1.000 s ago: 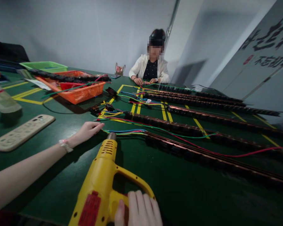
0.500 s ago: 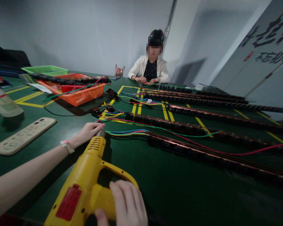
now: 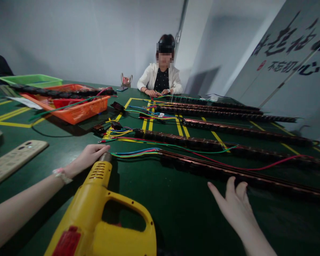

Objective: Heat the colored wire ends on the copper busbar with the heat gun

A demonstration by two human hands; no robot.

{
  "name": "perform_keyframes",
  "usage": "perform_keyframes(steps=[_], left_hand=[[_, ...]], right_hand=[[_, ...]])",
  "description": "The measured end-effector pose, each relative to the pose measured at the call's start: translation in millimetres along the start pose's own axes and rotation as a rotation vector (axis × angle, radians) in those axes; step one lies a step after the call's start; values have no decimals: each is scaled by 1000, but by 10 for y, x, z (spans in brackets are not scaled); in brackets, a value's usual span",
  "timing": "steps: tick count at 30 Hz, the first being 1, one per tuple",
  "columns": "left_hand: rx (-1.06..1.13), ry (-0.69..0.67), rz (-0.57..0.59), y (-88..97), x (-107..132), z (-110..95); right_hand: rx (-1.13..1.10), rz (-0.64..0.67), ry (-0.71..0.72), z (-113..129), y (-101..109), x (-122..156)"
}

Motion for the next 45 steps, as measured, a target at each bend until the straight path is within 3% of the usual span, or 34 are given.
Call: perform_keyframes(steps=[6, 13, 16, 18, 20, 23, 25, 29, 32, 36, 41, 45], left_hand=[[5, 61, 20, 8, 3, 16], [-15, 47, 50, 11, -6, 3], [-7, 39, 50, 7, -7, 12], [-10, 23, 43, 10, -8, 11], [-15, 7, 41, 11, -7, 7], [-23, -7, 43, 17, -2, -1], [-37, -24, 46, 26, 3, -16], [-67, -69, 62, 46, 9, -56], [-83, -99, 70, 69, 16, -88], [-165, -113, 88, 98, 36, -110], [-137, -89, 94, 107, 34, -62], [-115, -88, 88, 90, 7, -14]], right_hand=[[-40, 169, -48, 228, -2, -145], [-66, 208, 17, 365, -21, -524], [-65, 204, 39, 457, 89, -459], [-67, 164, 115, 678, 275, -216], [-95, 88, 286, 1076, 524, 207], [-131, -349, 819, 1897, 1011, 1175], [-226, -479, 1067, 2287, 1081, 1761], [-261, -704, 1043, 2565, 950, 2214], [-193, -704, 1046, 2569, 840, 2189], [-137, -527, 1181, 2477, 786, 2029], [-167, -452, 1074, 2167, 849, 1747], [-152, -444, 1066, 1948, 774, 1686]])
Point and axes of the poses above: each hand's wrist, its own x-axis away from the middle knuckle, its own y-axis out of the back of the hand, z = x × y, the point moved 7 cm from there along -x, towards the middle knuckle, and after that the axes turned 8 degrees about x, right-handed, at the moved point
